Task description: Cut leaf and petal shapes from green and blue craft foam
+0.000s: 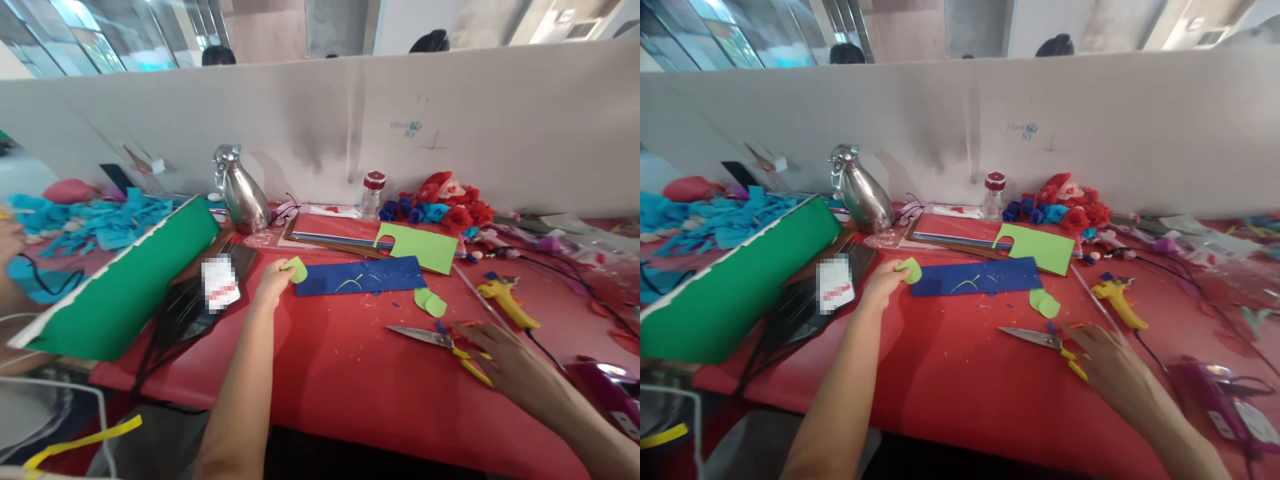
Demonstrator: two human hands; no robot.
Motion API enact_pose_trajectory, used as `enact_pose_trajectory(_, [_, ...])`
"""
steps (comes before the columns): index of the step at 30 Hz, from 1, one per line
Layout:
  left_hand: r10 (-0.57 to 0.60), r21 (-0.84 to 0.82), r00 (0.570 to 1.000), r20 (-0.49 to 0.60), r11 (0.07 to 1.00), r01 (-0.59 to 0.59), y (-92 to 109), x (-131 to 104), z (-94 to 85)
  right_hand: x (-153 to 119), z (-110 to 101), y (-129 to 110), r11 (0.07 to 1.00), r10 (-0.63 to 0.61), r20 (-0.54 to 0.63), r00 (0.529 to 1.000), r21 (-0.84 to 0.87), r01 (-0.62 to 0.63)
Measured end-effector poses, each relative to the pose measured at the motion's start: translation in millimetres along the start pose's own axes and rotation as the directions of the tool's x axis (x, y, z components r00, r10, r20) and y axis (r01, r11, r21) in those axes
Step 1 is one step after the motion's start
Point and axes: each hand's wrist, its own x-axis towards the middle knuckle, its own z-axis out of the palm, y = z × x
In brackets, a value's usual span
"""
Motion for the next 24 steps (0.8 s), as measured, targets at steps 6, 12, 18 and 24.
enact_pose_trajectory(6, [0.031, 0.263, 0.994, 0.106, 0.963, -0.059, -20.9, 6.4, 4.9, -3.6, 11.2, -4.6, 0.976, 0.201, -0.026, 0.979, 0.087, -0.198])
enact_pose_trajectory(12, [0.120, 0.428, 0.982, 0.145, 0.887, -0.172, -29.6, 5.9, 7.0, -10.1, 7.8, -8.0, 0.947, 0.278, -0.063, 0.958, 0.187, -0.262])
enact_pose_trajectory(18, [0.222, 0.707, 0.969, 0.104, 0.669, -0.230, -30.1, 7.7, 5.7, -8.3, 9.9, -8.2, 0.950, 0.302, -0.133, 0.944, 0.125, -0.287])
enact_pose_trajectory(24, [0.219, 0.782, 0.972, 0.091, 0.588, -0.205, -27.7, 9.9, 5.7, 21.3, 2.8, -5.0, 0.915, 0.399, -0.086, 0.913, 0.101, -0.391])
